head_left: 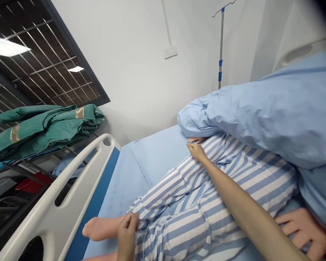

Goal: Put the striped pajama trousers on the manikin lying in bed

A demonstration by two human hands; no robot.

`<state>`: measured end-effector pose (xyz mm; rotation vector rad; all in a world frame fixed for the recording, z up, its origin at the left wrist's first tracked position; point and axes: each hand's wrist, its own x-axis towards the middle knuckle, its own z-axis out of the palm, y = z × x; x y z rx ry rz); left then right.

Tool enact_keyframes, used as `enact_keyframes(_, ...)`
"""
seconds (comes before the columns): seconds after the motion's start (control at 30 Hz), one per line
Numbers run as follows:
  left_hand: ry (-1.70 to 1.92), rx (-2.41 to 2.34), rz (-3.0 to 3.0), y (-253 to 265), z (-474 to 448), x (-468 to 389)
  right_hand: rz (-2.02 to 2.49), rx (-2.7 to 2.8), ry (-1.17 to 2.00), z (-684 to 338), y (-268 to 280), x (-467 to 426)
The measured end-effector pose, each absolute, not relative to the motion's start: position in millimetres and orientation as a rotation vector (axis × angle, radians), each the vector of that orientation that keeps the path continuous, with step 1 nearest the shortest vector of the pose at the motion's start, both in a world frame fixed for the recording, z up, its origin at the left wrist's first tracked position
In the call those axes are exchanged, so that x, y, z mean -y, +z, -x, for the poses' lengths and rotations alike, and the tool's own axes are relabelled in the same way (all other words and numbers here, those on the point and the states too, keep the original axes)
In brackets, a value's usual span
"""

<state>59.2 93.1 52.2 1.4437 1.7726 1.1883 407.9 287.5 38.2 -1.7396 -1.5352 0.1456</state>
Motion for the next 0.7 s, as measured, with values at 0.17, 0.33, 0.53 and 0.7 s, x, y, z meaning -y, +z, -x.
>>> enact_keyframes(0.17, 0.936, -1.765, -1.564, 17, -61, -87, 1.843, 1.58, 0.173, -404, 43, -286)
enact_keyframes(0.33, 0.92, -1.813, -1.638, 15, -58, -88, 1.932, 1.631, 0.242, -379, 52, -273)
enact_keyframes(0.53, 0.972, -1.846, -1.722, 19, -62, -84, 1.883, 1.627, 0.262, -348, 56, -251)
enact_keyframes(0.7, 1.007, -1.852, -1.691, 18, -59, -83, 1.724, 1.676, 0.332, -297, 68, -244)
